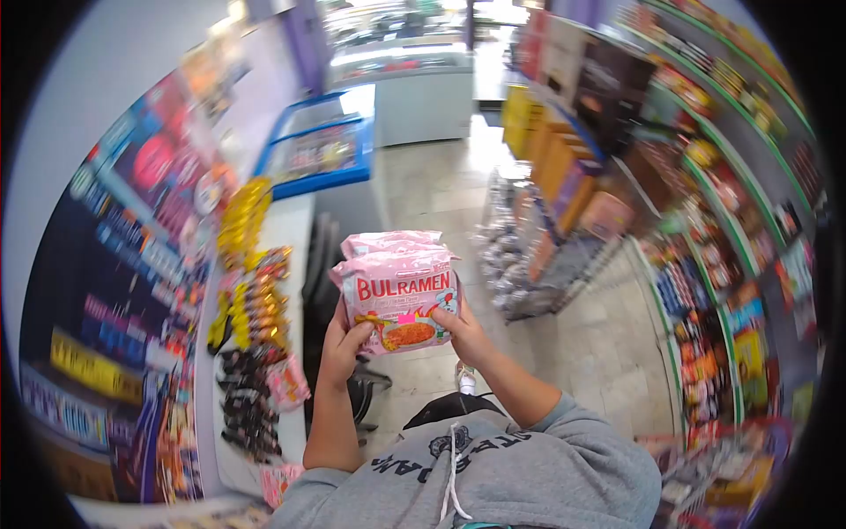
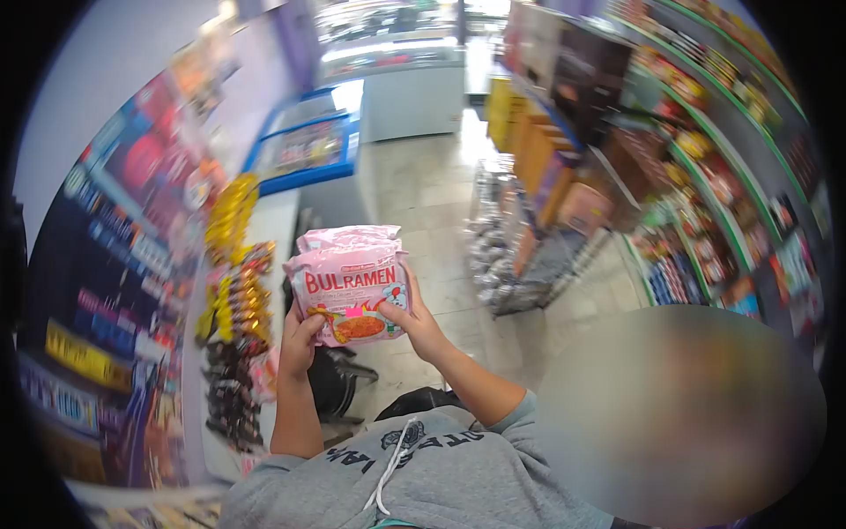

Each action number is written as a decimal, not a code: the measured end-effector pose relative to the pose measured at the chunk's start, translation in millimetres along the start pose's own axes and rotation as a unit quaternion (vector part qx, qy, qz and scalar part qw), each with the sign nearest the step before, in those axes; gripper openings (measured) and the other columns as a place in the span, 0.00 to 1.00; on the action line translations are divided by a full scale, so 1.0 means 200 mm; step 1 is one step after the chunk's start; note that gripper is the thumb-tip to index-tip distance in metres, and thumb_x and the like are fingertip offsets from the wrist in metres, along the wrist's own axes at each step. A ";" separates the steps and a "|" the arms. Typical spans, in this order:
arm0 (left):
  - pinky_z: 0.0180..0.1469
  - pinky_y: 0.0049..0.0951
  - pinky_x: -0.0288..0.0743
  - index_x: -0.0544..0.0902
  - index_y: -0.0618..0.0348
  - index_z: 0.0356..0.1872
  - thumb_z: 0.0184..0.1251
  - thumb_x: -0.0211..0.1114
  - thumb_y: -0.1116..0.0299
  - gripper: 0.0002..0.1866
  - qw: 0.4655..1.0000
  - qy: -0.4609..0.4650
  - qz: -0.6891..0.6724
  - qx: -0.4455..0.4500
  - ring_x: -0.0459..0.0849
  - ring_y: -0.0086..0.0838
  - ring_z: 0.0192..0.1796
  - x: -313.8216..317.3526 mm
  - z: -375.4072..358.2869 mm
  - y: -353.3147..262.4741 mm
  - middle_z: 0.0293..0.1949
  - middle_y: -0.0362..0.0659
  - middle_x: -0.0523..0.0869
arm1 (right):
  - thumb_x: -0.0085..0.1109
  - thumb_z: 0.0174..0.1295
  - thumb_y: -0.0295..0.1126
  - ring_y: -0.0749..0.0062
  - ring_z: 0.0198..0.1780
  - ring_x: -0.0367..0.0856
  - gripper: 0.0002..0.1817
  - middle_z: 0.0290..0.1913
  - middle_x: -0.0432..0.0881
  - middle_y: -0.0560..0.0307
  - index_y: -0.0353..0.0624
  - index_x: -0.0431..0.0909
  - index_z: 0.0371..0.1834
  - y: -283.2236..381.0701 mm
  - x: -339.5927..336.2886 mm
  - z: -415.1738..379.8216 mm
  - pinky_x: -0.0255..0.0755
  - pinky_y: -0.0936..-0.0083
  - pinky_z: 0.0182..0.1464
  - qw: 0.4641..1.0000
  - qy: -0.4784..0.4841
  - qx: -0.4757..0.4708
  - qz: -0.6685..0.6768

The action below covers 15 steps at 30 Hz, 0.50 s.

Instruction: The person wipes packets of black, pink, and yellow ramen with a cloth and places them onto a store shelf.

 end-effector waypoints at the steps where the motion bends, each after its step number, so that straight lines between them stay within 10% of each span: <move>1: 0.53 0.24 0.66 0.60 0.66 0.64 0.54 0.58 0.71 0.33 0.998 0.026 0.033 -0.037 0.74 0.23 0.51 0.04 0.01 0.07 0.51 0.43 0.75 | 0.60 0.57 0.39 0.67 0.67 0.55 0.47 0.66 0.55 0.50 0.44 0.37 0.72 0.06 -0.09 -0.08 0.49 0.71 0.67 0.999 -0.044 -0.016 -0.003; 15: 0.60 0.28 0.60 0.51 0.67 0.65 0.56 0.54 0.78 0.35 0.862 0.501 0.005 -0.080 0.69 0.27 0.56 2.08 -0.02 0.46 0.54 0.45 0.70 | 0.63 0.52 0.35 0.67 0.67 0.55 0.48 0.67 0.55 0.52 0.44 0.42 0.72 0.98 -1.11 -1.57 0.49 0.71 0.67 0.883 -0.381 -0.264 -0.076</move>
Point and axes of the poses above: each hand's wrist, its own z-axis towards the middle knuckle, its own x-axis out of the palm, y = z × x, the point moved 3 cm from there along z, towards the middle knuckle
